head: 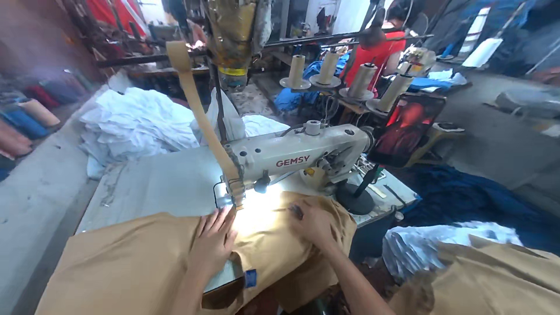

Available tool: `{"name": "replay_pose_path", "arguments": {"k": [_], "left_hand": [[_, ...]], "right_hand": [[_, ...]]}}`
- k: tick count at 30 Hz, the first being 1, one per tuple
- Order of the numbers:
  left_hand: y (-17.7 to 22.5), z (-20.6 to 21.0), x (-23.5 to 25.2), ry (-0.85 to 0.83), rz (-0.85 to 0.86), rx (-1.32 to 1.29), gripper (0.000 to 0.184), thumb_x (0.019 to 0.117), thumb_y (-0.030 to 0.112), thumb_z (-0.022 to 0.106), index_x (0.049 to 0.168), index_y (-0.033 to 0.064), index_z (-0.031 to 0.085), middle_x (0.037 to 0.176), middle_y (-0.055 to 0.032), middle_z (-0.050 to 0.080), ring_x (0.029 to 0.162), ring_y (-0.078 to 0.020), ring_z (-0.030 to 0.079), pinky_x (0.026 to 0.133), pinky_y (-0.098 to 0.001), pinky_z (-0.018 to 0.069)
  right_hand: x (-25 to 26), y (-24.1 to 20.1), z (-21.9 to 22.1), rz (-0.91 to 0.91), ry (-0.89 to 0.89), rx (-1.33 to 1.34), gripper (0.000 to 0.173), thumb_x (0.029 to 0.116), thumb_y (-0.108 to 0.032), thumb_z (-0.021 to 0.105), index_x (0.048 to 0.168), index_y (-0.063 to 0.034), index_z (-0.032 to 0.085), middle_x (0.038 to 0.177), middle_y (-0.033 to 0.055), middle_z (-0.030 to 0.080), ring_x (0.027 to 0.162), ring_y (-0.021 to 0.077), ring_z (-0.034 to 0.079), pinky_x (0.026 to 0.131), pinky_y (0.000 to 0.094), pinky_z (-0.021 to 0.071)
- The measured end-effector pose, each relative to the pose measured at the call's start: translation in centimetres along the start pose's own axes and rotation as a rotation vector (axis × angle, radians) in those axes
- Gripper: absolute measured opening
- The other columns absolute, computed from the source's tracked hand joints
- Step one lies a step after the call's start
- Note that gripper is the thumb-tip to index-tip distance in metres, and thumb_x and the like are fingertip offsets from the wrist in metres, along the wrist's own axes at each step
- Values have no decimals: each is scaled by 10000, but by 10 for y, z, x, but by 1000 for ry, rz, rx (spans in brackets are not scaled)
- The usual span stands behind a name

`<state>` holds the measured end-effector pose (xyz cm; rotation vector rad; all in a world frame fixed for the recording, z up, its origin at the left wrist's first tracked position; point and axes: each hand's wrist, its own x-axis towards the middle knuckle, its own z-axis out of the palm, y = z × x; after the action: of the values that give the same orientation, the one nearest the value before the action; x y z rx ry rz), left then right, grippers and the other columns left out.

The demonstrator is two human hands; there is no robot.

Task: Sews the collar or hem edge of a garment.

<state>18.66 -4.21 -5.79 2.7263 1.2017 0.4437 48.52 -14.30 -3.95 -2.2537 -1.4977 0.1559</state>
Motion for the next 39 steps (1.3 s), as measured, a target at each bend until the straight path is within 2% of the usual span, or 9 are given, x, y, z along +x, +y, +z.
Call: {"name": "replay_pose_path", "arguments": {"k": [3,6,10,17,23,25,30,34,39], "left_hand": [[23,-1,-4,-103,-83,20,671,1060,571,273,1602,188,376,1683,5,299,1568,-188,226,1280,-549,92],[28,-4,4,-149,-78,-61,612,1095,443,287,1585,89,385,1673,-45,321,1564,-177,238,1291,-490,91],[19,-8,0,-103,6,-45,497,1104,288,310,1540,113,476,1647,10,375,1536,-179,315,1279,-499,176],[17,-3,0,-94,-14,9,543,1097,399,279,1571,188,437,1666,60,332,1555,-151,255,1285,-480,121],[12,-7,-1,-123,-44,-114,523,1090,348,342,1569,161,434,1663,29,342,1550,-136,268,1295,-467,114],[10,-7,0,-103,-23,-184,519,1012,220,473,1520,117,498,1648,5,374,1542,-161,294,1286,-484,125],[6,-5,9,-82,-16,-177,574,962,71,450,1526,159,502,1623,9,417,1524,-153,331,1280,-471,166],[-1,7,24,41,43,-119,463,975,157,499,1423,138,611,1558,-6,509,1471,-186,430,1253,-507,242],[3,11,27,72,36,-56,475,948,149,495,1405,138,623,1562,21,503,1468,-179,434,1245,-510,258]], "right_hand": [[10,24,-9,39,31,-16,432,971,-487,609,1228,-163,732,1230,116,702,974,335,719,804,577,586],[21,41,-14,3,57,-39,430,987,-480,596,1218,-144,733,1231,115,707,997,335,719,821,587,580],[28,43,-18,11,40,-102,403,1011,-421,580,1248,-125,714,1233,141,709,1031,364,713,844,612,566],[16,-40,-41,237,-206,-238,457,1006,-191,532,1454,-107,561,1456,217,550,1130,455,653,893,663,520],[-29,-131,10,-179,-286,224,312,970,-211,548,1224,-153,719,1086,68,710,894,238,699,758,496,576],[-34,-144,34,-184,-276,211,304,947,-250,588,1211,-191,726,1029,49,730,867,247,714,703,509,574],[-30,-150,58,-188,-100,-119,494,890,-241,644,1384,-224,664,1001,95,740,749,304,718,578,505,558],[-12,-148,66,-231,-21,-180,314,912,-242,596,1175,-127,722,867,79,732,704,284,718,548,478,547],[-7,-142,59,-235,-78,-145,329,892,-246,607,1185,-141,713,884,72,722,747,281,720,573,481,558]]}}
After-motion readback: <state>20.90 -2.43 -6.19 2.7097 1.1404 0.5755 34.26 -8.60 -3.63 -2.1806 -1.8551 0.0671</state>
